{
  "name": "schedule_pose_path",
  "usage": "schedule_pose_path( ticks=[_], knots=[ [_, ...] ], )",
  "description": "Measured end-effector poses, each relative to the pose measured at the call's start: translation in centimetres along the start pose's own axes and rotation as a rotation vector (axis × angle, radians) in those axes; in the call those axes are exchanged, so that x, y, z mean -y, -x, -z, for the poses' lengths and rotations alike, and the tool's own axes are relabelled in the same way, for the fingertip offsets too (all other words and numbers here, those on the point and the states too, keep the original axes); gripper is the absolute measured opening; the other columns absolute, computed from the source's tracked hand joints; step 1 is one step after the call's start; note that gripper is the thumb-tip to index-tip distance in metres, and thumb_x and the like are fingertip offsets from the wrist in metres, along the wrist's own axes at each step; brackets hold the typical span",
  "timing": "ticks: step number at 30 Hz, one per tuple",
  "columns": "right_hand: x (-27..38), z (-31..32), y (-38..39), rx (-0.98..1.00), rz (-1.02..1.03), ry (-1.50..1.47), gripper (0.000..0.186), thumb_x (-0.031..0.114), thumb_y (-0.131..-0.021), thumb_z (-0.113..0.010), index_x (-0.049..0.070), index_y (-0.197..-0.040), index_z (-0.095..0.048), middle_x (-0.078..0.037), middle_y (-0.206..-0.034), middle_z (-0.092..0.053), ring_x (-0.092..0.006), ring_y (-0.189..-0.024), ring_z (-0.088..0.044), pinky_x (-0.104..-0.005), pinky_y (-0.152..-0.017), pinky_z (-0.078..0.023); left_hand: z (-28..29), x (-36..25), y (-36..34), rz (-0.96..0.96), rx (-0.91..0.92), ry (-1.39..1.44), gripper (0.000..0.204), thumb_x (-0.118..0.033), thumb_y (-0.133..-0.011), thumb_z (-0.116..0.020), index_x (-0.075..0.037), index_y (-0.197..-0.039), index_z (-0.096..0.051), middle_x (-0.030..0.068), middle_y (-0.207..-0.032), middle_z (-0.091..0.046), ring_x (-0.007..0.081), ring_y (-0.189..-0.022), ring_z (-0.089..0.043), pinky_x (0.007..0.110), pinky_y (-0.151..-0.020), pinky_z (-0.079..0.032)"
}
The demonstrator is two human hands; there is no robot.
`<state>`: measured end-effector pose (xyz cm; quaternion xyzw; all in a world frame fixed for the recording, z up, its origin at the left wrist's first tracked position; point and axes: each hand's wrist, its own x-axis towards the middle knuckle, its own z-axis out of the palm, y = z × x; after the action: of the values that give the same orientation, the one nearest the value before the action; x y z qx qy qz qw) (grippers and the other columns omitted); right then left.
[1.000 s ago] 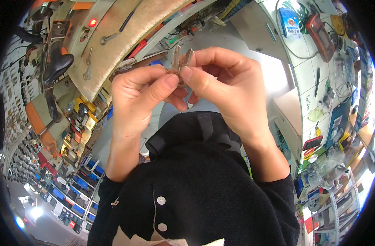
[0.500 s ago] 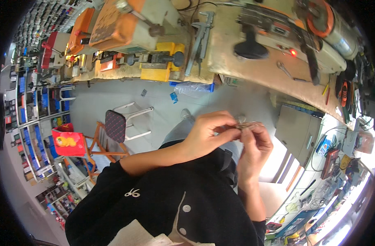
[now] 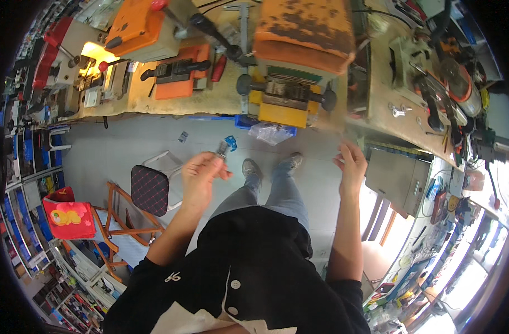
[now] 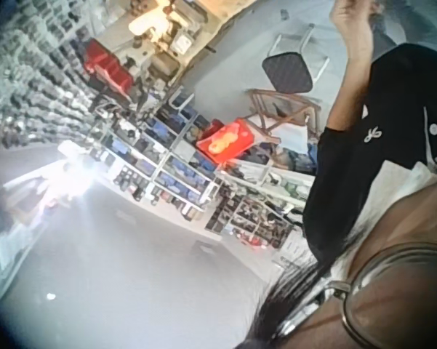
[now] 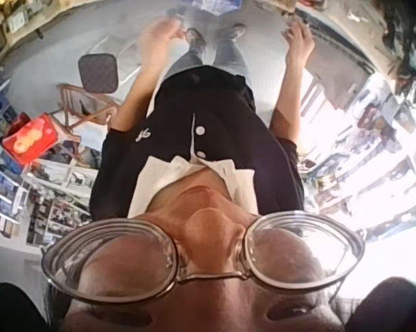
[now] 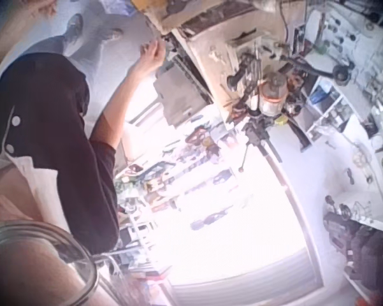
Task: The person uses a key duplicating machine to grind a blank key, then measures the cut key with calipers and files it. They hand the finished key to a customer and later handle a small electronic device and a packaged card at the counter.
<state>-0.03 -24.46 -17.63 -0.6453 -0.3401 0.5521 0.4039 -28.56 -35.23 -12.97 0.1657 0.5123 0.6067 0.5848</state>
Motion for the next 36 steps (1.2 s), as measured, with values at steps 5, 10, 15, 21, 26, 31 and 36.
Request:
schedule_pose_path(
  ticks=[5, 10, 15, 21, 26, 31, 36],
  knots=[
    [-2.7, -2.1, -3.4, 0.024, -0.025, 0.269, 0.017, 0.013, -0.084, -0.057, 0.004, -0.098, -0.059, -0.001, -0.083, -0.058, -0.0063, -0.07, -0.051, -0.0195, -0.059, -0.044, 5.1, -2.1, -0.7, -0.137, -0.199, 0.076, 0.012, -0.008, -0.081, -0.061, 0.003, -0.086, -0.059, 0.0096, -0.073, -0.06, 0.015, -0.059, -0.056, 0.036, -0.065, -0.053],
    [-5.0, -8.5, -1.3, 0.123, 0.083, 0.145, 0.02, 0.007, -0.08, -0.055, 0.0, -0.1, -0.056, -0.008, -0.071, -0.06, -0.0105, -0.054, -0.053, -0.0229, -0.048, -0.045, 6.4, -1.9, 0.8, -0.103, -0.231, 0.082, 0.009, -0.008, -0.083, -0.058, 0.001, -0.086, -0.058, 0.0083, -0.075, -0.06, 0.0132, -0.059, -0.054, 0.035, -0.066, -0.052],
    [-7.0, -15.7, 3.3, 0.228, 0.068, 0.498, 0.032, 0.009, -0.083, -0.054, 0.001, -0.114, -0.051, -0.013, -0.09, -0.061, -0.0198, -0.068, -0.06, -0.0286, -0.057, -0.051, 7.3, -1.2, 1.2, -0.057, -0.195, 0.085, 0.012, -0.009, -0.083, -0.059, 0.001, -0.087, -0.059, 0.0085, -0.075, -0.06, 0.0135, -0.059, -0.055, 0.036, -0.066, -0.052],
    [-4.5, -27.7, -0.5, 0.184, 0.616, 1.251, 0.048, 0.011, -0.084, -0.046, 0.001, -0.129, -0.033, -0.023, -0.116, -0.05, -0.0331, -0.088, -0.061, -0.0404, -0.073, -0.051, 8.1, -2.0, 1.8, -0.049, -0.143, 0.011, 0.01, -0.008, -0.083, -0.058, 0.002, -0.085, -0.058, 0.0082, -0.074, -0.059, 0.0135, -0.058, -0.054, 0.035, -0.067, -0.052],
    [-2.7, -30.3, -4.4, 0.05, 0.39, 1.502, 0.037, 0.011, -0.083, -0.047, 0.0, -0.118, -0.048, -0.018, -0.107, -0.056, -0.0313, -0.088, -0.062, -0.0377, -0.071, -0.052, 9.7, -2.7, 3.8, -0.077, -0.122, 0.008, 0.009, -0.004, -0.082, -0.058, 0.004, -0.084, -0.058, 0.0082, -0.073, -0.058, 0.014, -0.059, -0.055, 0.031, -0.065, -0.05],
    [-2.3, -31.4, -5.5, 0.061, 0.181, 1.493, 0.025, 0.013, -0.084, -0.049, 0.003, -0.103, -0.062, -0.018, -0.107, -0.06, -0.0295, -0.099, -0.059, -0.0365, -0.076, -0.051, 13.0, -2.3, 6.0, -0.119, -0.257, 0.087, 0.008, -0.001, -0.082, -0.058, 0.006, -0.085, -0.058, 0.0082, -0.07, -0.058, 0.0147, -0.061, -0.056, 0.027, -0.062, -0.049],
    [-1.4, -33.2, -5.5, 0.004, 0.029, 1.294, 0.024, 0.013, -0.081, -0.053, 0.003, -0.101, -0.063, -0.015, -0.111, -0.059, -0.031, -0.102, -0.058, -0.0361, -0.08, -0.05, 15.4, -1.7, 7.3, -0.123, -0.363, 0.113, 0.007, -0.001, -0.082, -0.058, 0.005, -0.084, -0.059, 0.0083, -0.07, -0.058, 0.014, -0.059, -0.054, 0.032, -0.064, -0.051]
  ],
)
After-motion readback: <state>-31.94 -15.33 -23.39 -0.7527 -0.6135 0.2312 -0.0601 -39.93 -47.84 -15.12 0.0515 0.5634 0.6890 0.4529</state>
